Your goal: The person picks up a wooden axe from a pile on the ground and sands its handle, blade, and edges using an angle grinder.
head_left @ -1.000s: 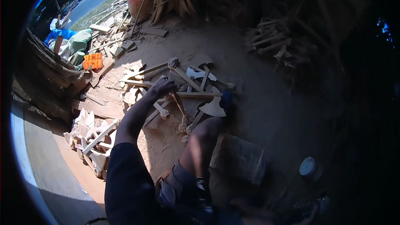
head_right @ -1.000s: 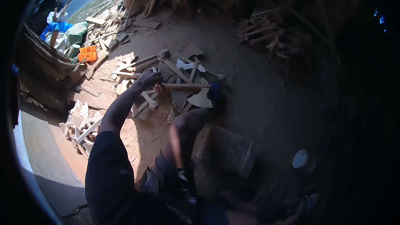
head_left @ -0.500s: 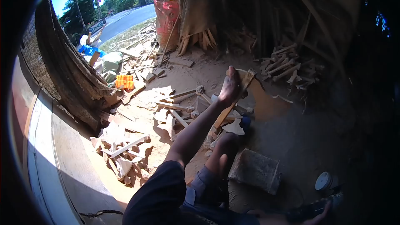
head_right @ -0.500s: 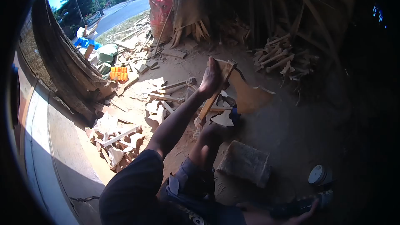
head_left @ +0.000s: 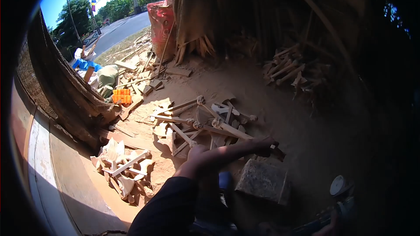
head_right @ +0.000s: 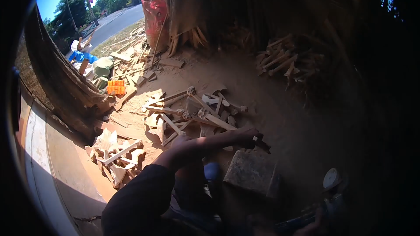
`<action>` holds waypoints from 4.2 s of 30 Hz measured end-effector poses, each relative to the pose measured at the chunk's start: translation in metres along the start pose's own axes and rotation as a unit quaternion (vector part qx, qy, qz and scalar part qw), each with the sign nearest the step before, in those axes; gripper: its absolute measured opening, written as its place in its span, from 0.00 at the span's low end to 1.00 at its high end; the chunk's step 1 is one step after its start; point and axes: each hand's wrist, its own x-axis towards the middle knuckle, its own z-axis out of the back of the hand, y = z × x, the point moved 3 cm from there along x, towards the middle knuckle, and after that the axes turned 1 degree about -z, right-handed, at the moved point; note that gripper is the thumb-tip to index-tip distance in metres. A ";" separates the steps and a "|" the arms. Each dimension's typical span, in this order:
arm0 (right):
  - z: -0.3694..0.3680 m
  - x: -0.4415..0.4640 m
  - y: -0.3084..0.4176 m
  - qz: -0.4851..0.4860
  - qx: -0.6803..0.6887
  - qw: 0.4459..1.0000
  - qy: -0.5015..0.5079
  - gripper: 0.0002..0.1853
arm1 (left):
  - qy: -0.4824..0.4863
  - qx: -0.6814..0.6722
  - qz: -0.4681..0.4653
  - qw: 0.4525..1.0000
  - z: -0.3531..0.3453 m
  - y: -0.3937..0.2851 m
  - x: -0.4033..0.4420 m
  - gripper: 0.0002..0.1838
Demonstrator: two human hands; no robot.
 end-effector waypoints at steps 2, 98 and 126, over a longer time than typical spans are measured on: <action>-0.009 -0.007 -0.020 -0.006 -0.053 0.994 -0.092 0.31 | -0.065 -0.092 -0.155 0.981 -0.057 0.041 -0.004 0.23; -0.206 -0.019 -0.120 -0.004 -0.454 0.877 0.160 0.44 | -0.186 -0.126 0.017 0.974 -0.215 0.095 -0.036 0.12; -0.174 -0.016 -0.134 0.008 -0.493 0.863 0.111 0.47 | -0.191 -0.125 0.008 0.973 -0.216 0.097 -0.038 0.12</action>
